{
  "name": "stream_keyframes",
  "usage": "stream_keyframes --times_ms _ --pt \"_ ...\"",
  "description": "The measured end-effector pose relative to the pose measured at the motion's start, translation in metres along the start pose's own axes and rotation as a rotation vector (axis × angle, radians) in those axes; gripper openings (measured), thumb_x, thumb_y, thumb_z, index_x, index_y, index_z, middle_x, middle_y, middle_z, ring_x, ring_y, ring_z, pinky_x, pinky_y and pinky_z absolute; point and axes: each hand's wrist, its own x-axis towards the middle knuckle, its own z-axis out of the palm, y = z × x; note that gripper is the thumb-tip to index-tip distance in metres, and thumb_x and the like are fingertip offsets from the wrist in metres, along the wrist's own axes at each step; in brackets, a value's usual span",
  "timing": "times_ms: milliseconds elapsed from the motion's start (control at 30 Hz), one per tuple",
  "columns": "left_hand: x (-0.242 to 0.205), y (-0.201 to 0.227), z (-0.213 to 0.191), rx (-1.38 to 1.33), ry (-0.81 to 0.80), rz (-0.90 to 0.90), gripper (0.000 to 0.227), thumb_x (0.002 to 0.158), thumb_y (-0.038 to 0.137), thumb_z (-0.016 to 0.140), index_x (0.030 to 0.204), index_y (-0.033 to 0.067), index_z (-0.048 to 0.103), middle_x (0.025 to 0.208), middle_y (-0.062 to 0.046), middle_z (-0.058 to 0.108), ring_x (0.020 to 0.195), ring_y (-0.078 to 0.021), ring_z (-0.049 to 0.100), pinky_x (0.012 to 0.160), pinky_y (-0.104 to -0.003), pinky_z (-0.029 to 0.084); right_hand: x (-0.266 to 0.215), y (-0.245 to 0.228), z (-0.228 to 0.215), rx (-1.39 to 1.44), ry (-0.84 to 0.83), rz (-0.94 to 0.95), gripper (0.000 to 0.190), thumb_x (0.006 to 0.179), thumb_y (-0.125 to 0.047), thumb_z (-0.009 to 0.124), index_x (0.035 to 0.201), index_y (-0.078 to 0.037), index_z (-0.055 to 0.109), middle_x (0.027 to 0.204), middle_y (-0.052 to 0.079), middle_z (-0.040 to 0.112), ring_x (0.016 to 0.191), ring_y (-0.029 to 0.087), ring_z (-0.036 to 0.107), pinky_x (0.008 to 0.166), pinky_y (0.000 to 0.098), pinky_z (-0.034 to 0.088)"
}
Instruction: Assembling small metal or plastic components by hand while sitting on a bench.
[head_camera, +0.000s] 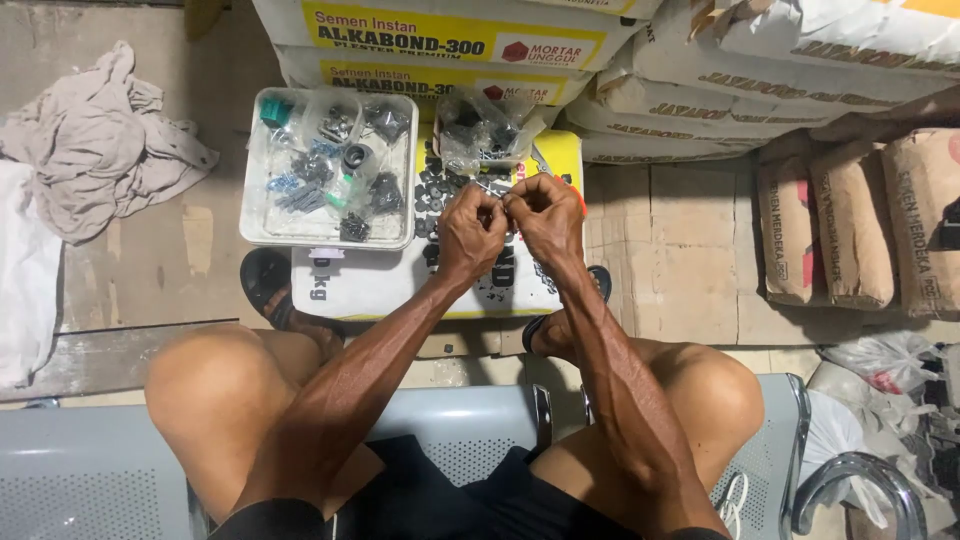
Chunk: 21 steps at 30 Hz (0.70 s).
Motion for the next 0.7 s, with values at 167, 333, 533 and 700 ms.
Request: stream_keyframes --times_ms 167,333,533,700 --pt "-0.003 -0.019 0.004 0.158 -0.047 0.147 0.015 0.083 -0.001 0.069 0.082 0.0109 0.061 0.071 -0.005 0.061 0.062 -0.0226 0.066 0.052 -0.033 0.057 -0.001 -0.013 0.000 -0.131 0.034 0.005 0.005 0.081 -0.001 0.070 0.080 -0.006 0.071 0.063 0.010 0.067 0.055 0.015 0.064 0.050 0.0287 0.054" --pt "-0.002 -0.024 0.018 0.267 -0.055 0.246 0.018 0.081 0.000 0.070 0.081 0.0132 0.058 0.071 -0.002 0.056 0.063 -0.0239 0.066 0.052 -0.033 0.054 0.001 -0.008 -0.001 0.004 0.072 0.115 0.002 0.079 -0.004 0.067 0.078 -0.003 0.067 0.059 0.011 0.062 0.050 0.016 0.061 0.046 0.0276 0.054" --pt "0.009 -0.029 0.017 0.075 -0.055 0.085 0.021 0.081 -0.002 0.068 0.077 0.0142 0.055 0.069 -0.002 0.055 0.061 -0.0235 0.062 0.054 -0.034 0.052 -0.001 0.012 -0.011 -0.106 0.136 0.067 0.004 0.074 -0.002 0.067 0.074 -0.005 0.066 0.056 0.006 0.055 0.053 0.011 0.055 0.043 0.0280 0.045" --pt "-0.015 -0.056 0.017 0.301 -0.246 -0.240 0.015 0.097 0.010 0.050 0.085 0.0045 0.056 0.070 -0.016 0.060 0.064 -0.0378 0.068 0.060 -0.049 0.054 0.004 0.088 -0.043 -0.439 0.051 0.089 0.007 0.085 -0.016 0.069 0.081 -0.011 0.072 0.068 0.013 0.067 0.069 0.030 0.067 0.063 0.0436 0.052"
